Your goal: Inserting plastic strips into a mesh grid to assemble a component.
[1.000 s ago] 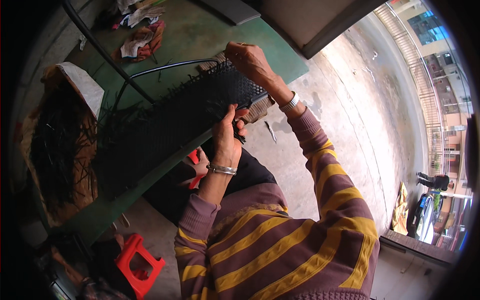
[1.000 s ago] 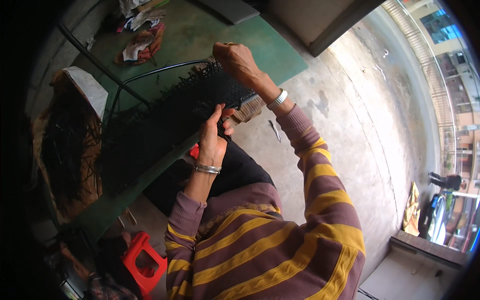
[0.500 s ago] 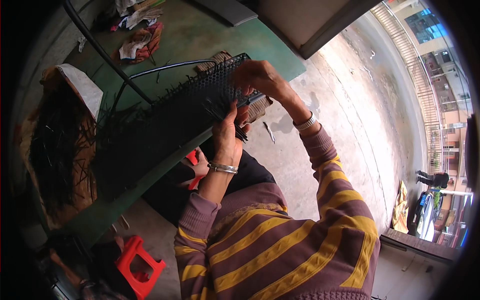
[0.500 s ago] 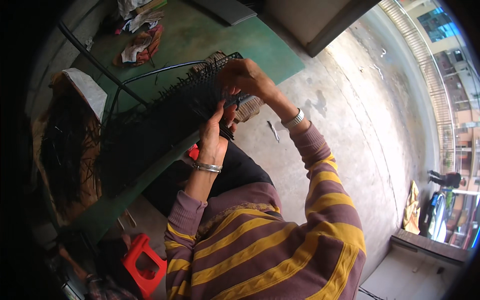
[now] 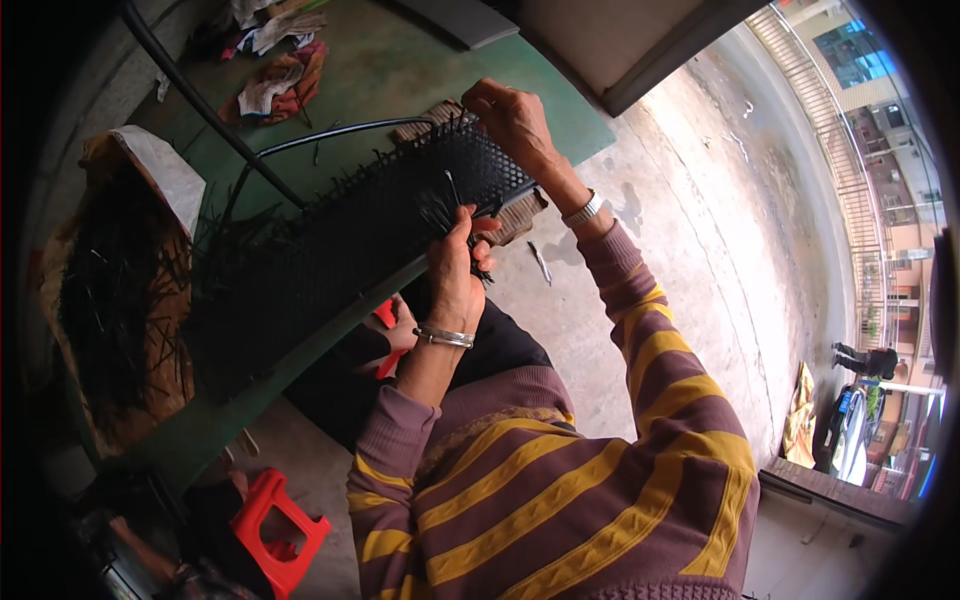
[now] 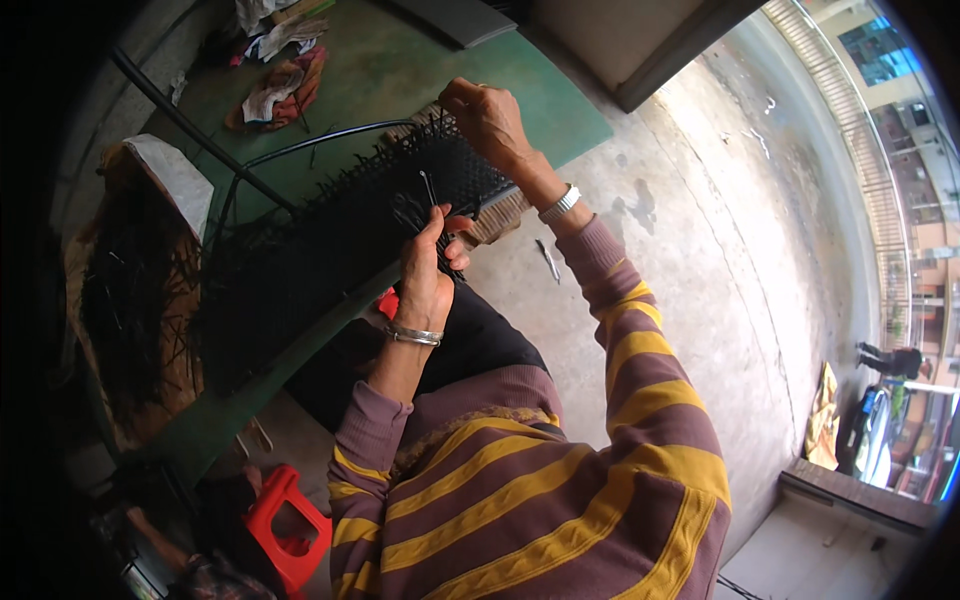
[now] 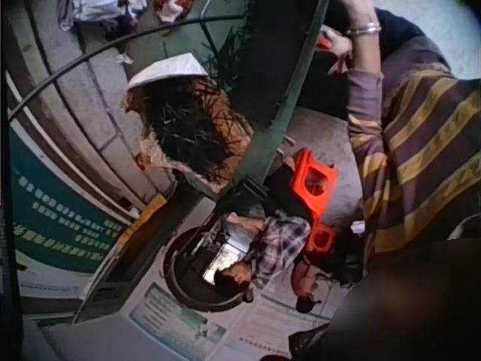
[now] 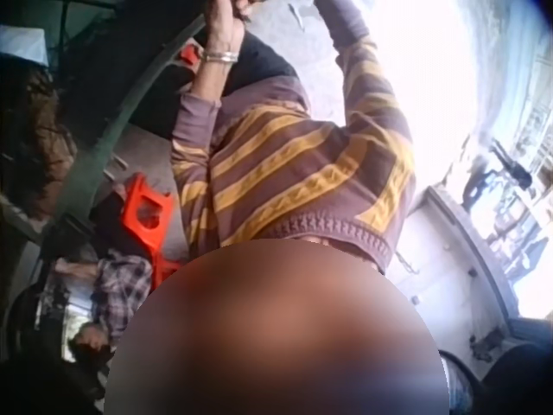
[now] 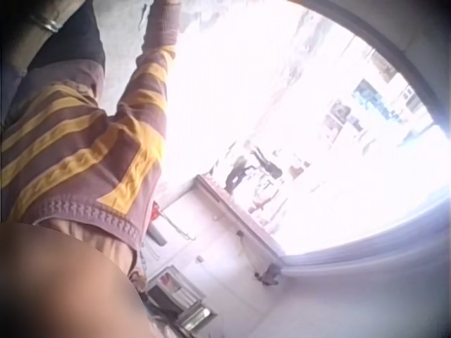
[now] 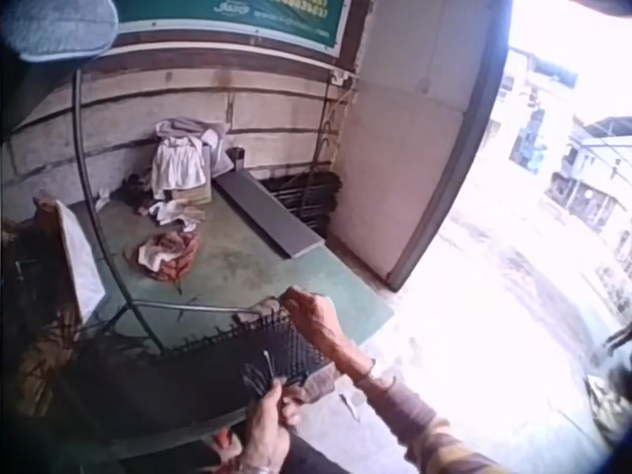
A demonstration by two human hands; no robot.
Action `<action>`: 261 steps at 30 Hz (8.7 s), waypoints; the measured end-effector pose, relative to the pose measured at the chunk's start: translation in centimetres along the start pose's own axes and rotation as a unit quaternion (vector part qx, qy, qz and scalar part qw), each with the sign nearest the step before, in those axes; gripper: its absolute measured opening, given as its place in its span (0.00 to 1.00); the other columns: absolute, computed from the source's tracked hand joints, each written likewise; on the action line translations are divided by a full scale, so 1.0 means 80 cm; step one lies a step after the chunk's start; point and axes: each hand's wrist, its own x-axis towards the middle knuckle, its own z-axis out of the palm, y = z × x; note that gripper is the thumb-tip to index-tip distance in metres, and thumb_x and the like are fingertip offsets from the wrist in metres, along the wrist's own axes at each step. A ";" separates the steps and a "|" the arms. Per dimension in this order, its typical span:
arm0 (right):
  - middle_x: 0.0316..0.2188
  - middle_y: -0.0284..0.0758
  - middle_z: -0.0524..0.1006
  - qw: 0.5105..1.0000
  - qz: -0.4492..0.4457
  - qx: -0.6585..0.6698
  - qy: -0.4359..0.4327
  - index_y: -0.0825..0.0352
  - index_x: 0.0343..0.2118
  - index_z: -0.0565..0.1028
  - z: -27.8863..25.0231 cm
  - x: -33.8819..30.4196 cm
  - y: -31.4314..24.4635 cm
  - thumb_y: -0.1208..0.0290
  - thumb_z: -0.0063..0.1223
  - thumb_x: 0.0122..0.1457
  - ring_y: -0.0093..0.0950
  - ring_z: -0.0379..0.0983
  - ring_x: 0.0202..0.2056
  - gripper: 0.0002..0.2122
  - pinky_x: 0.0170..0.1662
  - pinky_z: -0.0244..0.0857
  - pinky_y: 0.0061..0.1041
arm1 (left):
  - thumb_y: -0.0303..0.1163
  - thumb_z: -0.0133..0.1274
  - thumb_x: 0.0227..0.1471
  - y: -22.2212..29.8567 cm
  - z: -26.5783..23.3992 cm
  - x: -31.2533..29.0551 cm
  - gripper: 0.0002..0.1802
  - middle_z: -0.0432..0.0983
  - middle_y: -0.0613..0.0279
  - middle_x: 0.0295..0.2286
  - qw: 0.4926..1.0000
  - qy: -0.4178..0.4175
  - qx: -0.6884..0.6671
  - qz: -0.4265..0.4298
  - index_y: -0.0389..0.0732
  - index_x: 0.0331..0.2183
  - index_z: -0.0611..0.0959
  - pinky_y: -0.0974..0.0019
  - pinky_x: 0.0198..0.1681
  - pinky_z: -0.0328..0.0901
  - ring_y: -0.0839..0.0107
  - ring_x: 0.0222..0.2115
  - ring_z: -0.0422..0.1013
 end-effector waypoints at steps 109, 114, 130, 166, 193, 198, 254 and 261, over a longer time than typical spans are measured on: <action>0.26 0.39 0.77 0.994 -0.031 -0.106 0.002 0.59 0.33 0.79 -0.005 0.001 0.011 0.68 0.51 0.57 0.42 0.75 0.29 0.06 0.34 0.68 0.37 | 0.42 0.52 0.59 -0.001 0.017 0.002 0.13 0.71 0.67 0.24 0.999 -0.018 0.036 -0.005 0.42 0.38 0.77 0.76 0.20 0.53 0.81 0.19 0.59; 0.28 0.38 0.79 0.993 0.019 -0.116 -0.026 0.62 0.33 0.80 -0.018 -0.010 0.016 0.63 0.54 0.56 0.38 0.76 0.29 0.09 0.34 0.70 0.33 | 0.40 0.53 0.58 -0.004 0.020 0.002 0.14 0.76 0.64 0.29 0.999 -0.015 0.038 -0.001 0.40 0.41 0.79 0.77 0.20 0.53 0.82 0.21 0.60; 0.26 0.36 0.79 0.992 0.099 0.031 0.067 0.71 0.33 0.73 -0.053 -0.014 -0.016 0.73 0.50 0.60 0.23 0.77 0.25 0.06 0.29 0.68 0.21 | 0.41 0.53 0.58 -0.014 0.016 0.006 0.13 0.81 0.60 0.29 0.998 0.010 0.057 -0.012 0.43 0.39 0.80 0.77 0.20 0.54 0.83 0.19 0.61; 0.28 0.37 0.80 0.981 0.158 0.095 0.058 0.72 0.33 0.73 -0.066 -0.032 -0.021 0.74 0.48 0.60 0.22 0.76 0.25 0.06 0.29 0.69 0.21 | 0.42 0.53 0.57 -0.003 0.024 -0.003 0.11 0.79 0.66 0.28 0.992 0.087 0.066 -0.057 0.49 0.40 0.81 0.71 0.25 0.66 0.80 0.24 0.66; 0.24 0.43 0.77 0.968 -0.012 -0.249 -0.001 0.66 0.32 0.75 -0.031 -0.012 0.003 0.65 0.49 0.58 0.44 0.75 0.27 0.09 0.31 0.67 0.38 | 0.41 0.51 0.59 -0.001 0.020 -0.003 0.14 0.77 0.62 0.27 0.999 0.009 0.032 -0.027 0.42 0.42 0.79 0.76 0.20 0.53 0.80 0.20 0.61; 0.27 0.31 0.77 0.919 0.147 0.231 -0.284 0.69 0.34 0.75 -0.055 -0.054 -0.034 0.68 0.51 0.61 0.19 0.72 0.29 0.08 0.33 0.67 0.22 | 0.42 0.54 0.57 -0.004 0.013 0.004 0.14 0.79 0.60 0.27 0.998 -0.041 0.051 -0.009 0.43 0.40 0.79 0.76 0.18 0.54 0.81 0.19 0.62; 0.27 0.33 0.78 0.883 0.244 0.322 -0.240 0.72 0.35 0.76 -0.058 -0.068 -0.033 0.64 0.56 0.58 0.21 0.76 0.29 0.13 0.35 0.71 0.20 | 0.37 0.55 0.56 -0.010 0.021 -0.012 0.09 0.79 0.64 0.27 0.997 0.027 0.072 0.026 0.42 0.34 0.79 0.78 0.18 0.53 0.80 0.23 0.68; 0.26 0.33 0.78 0.879 0.251 0.325 -0.242 0.72 0.37 0.76 -0.061 -0.063 -0.040 0.65 0.55 0.58 0.22 0.76 0.28 0.13 0.33 0.71 0.19 | 0.36 0.56 0.55 -0.006 0.018 -0.017 0.10 0.81 0.61 0.28 0.996 0.022 0.089 0.019 0.38 0.31 0.81 0.78 0.16 0.50 0.80 0.21 0.70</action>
